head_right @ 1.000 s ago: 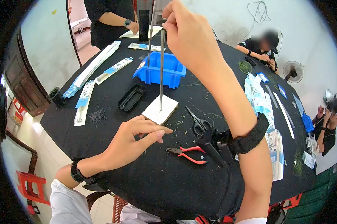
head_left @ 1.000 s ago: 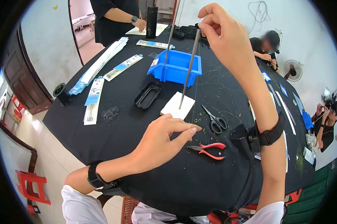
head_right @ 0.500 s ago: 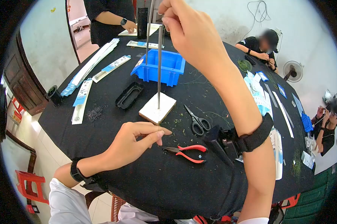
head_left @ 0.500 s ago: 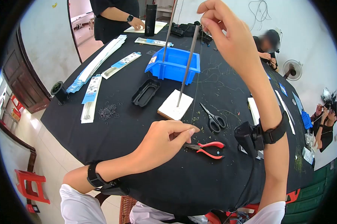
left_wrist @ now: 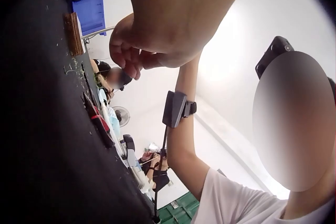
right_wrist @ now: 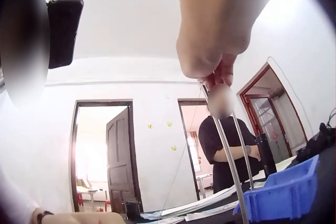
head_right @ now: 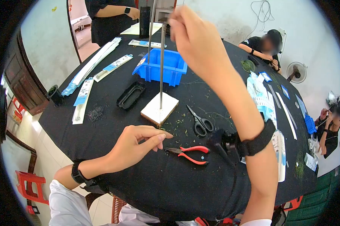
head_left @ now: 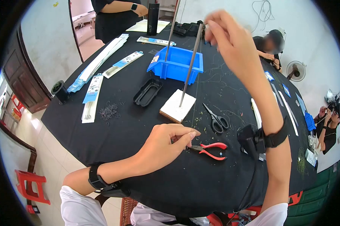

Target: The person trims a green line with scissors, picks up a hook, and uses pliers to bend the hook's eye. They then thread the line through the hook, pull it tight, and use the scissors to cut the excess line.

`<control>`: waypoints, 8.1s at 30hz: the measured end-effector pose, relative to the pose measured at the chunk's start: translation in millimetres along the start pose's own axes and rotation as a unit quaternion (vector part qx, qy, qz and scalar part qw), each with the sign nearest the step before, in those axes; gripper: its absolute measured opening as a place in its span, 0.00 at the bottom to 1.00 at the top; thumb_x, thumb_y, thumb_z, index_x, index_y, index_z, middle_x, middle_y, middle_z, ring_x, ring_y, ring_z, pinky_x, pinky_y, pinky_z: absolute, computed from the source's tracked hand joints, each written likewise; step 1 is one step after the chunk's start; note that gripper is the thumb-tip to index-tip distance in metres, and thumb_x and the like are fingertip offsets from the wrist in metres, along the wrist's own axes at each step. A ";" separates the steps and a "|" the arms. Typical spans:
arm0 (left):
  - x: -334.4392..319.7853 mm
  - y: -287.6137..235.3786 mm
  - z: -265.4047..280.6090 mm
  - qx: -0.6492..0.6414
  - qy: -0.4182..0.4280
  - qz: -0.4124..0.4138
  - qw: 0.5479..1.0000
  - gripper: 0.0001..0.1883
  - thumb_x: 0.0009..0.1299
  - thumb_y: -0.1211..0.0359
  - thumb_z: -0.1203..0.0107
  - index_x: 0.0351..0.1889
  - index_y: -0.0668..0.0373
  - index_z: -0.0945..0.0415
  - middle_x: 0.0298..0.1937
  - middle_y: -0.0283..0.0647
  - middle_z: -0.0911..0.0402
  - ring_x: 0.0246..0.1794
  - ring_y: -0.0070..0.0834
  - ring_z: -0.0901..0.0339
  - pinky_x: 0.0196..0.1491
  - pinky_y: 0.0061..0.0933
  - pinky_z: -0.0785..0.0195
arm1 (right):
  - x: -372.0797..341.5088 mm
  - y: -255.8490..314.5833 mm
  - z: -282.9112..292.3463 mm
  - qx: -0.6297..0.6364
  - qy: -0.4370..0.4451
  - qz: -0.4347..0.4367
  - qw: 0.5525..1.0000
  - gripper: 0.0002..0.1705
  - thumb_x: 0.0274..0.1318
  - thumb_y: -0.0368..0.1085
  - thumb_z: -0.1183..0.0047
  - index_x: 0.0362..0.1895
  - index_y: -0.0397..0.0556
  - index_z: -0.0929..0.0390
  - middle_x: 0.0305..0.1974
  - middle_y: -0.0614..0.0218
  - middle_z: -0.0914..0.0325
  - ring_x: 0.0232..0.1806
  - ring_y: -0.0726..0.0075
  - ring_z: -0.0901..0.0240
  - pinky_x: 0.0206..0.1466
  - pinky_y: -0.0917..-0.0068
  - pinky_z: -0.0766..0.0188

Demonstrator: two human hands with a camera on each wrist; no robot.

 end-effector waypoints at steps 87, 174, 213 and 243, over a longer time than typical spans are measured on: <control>29.7 8.3 -1.8 -0.124 -0.066 0.041 0.989 0.10 0.68 0.68 0.48 0.38 0.67 0.22 0.27 0.35 0.23 0.27 0.16 0.26 0.28 0.16 0.29 | -6.1 -2.2 -5.0 0.228 -0.072 -0.153 0.959 0.09 0.54 0.37 0.47 0.33 0.44 0.20 0.20 0.72 0.23 0.21 0.85 0.34 0.26 0.85 0.39; 240.1 -43.4 -196.6 -0.126 0.202 0.242 0.941 0.06 0.60 0.72 0.46 0.34 0.64 0.27 0.29 0.42 0.22 0.23 0.26 0.26 0.26 0.28 0.30 | -117.6 0.6 -99.8 0.267 -0.028 -0.470 0.841 0.23 0.62 0.47 0.55 0.18 0.47 0.29 0.13 0.71 0.35 0.15 0.80 0.40 0.20 0.77 0.44; 123.9 -111.2 121.4 0.033 -0.165 -0.137 0.976 0.15 0.64 0.61 0.43 0.44 0.61 0.22 0.38 0.31 0.19 0.16 0.08 0.45 0.19 0.09 0.51 | -128.7 -11.2 -96.8 0.456 0.019 -0.394 0.798 0.22 0.66 0.43 0.59 0.21 0.45 0.28 0.16 0.75 0.33 0.17 0.86 0.39 0.21 0.86 0.40; 118.3 -111.7 100.0 0.023 -0.122 -0.112 0.986 0.16 0.64 0.59 0.43 0.42 0.61 0.22 0.38 0.34 0.17 0.16 0.08 0.37 0.21 0.07 0.43 | -128.3 -11.3 -97.6 0.456 0.011 -0.395 0.798 0.22 0.65 0.43 0.58 0.21 0.44 0.28 0.15 0.74 0.33 0.16 0.86 0.39 0.20 0.86 0.41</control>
Point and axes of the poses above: each hand's wrist, its own x-axis towards the middle knuckle, its own z-axis out of the back of the hand, y = z × x, the point moved 2 cm from there along x, towards the middle knuckle
